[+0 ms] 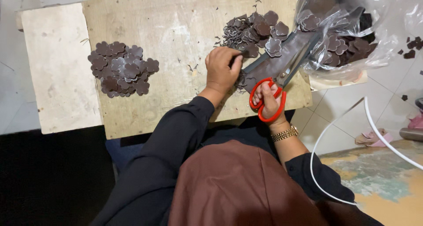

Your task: The person uses red-handled scissors to cut flower-shaped pieces from a dark brown sheet of material. They trim the edges of each piece, then place the finished shapes into a pile on the table. The process is repeated for multiple pieces.

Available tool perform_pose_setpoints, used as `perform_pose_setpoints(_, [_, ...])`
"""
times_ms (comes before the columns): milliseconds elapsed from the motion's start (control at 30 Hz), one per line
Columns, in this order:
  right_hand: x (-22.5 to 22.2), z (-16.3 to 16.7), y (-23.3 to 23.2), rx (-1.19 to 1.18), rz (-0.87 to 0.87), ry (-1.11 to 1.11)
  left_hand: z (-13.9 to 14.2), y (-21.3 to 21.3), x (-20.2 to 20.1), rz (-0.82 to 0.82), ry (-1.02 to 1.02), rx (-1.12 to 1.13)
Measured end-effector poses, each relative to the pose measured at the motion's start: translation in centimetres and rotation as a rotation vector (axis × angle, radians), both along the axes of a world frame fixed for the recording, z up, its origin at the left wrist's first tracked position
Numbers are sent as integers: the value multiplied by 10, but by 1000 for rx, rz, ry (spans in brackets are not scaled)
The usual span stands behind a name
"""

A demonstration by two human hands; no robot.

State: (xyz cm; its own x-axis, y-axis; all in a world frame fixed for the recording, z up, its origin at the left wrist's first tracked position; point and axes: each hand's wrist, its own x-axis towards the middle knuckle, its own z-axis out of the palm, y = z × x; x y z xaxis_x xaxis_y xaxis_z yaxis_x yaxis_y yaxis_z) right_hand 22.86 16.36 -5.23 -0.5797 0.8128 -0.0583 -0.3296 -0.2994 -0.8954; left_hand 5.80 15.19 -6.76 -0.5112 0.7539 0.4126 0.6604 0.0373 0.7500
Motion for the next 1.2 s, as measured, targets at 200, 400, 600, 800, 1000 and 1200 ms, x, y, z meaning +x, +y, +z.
perform_pose_setpoints(200, [4, -7, 1, 5, -9, 21, -2, -10, -2, 55, 44, 69])
perform_pose_setpoints(400, [10, -13, 0, 42, -58, 18, -5, -18, 11, -238, 348, 41])
perform_pose_setpoints(600, [13, -17, 0, 21, -41, 54, -17, -1, 24, -236, 253, -102])
perform_pose_setpoints(800, [11, -15, 0, 21, -48, 59, -18, 10, 32, -152, 61, -257])
perform_pose_setpoints(1000, [9, -11, -3, 6, -73, 72, -9, 20, 40, -107, 279, -335])
perform_pose_setpoints(1200, [13, -14, -10, -33, -173, 144, -2, 17, 40, -320, 404, -236])
